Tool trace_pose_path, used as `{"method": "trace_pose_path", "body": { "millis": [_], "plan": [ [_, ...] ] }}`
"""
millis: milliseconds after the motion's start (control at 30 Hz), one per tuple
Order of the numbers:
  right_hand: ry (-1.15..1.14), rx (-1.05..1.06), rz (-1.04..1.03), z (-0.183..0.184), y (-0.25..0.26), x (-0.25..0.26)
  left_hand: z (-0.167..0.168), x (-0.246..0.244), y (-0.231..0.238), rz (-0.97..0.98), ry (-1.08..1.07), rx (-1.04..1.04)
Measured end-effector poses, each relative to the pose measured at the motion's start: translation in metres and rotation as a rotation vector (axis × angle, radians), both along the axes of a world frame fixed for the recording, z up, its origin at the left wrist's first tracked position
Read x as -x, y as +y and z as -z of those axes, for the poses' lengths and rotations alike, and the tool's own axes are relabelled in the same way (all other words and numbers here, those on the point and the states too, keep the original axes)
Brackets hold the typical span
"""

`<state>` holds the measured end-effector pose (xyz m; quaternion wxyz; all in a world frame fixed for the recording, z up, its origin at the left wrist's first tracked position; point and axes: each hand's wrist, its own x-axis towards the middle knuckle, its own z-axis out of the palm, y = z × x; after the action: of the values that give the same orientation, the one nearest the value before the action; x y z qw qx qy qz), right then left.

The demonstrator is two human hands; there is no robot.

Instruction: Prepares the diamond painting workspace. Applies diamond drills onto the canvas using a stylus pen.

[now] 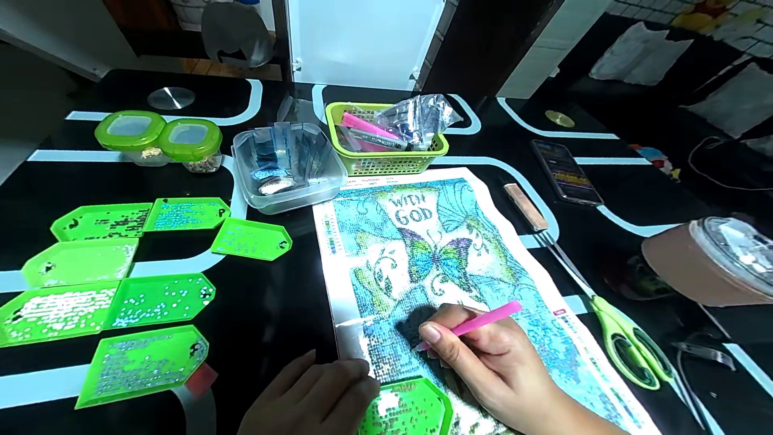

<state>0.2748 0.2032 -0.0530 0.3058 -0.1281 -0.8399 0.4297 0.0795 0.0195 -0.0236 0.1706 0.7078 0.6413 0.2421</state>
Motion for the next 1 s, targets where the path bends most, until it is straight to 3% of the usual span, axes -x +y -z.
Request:
{"method": "trace_pose_path", "body": {
  "millis": [167, 267, 1000],
  "plan": [
    [-0.085, -0.082, -0.049, -0.019, 0.001, -0.004, 0.0, 0.0, 0.0, -0.005, -0.003, -0.002],
    [-0.018, 0.006, -0.067, -0.025, -0.008, -0.005, 0.0, 0.0, 0.0, -0.006, 0.001, -0.006],
    [-0.01, -0.081, -0.156, -0.009, -0.023, 0.002, 0.004, -0.001, 0.0, -0.013, 0.025, -0.033]
  ]
}}
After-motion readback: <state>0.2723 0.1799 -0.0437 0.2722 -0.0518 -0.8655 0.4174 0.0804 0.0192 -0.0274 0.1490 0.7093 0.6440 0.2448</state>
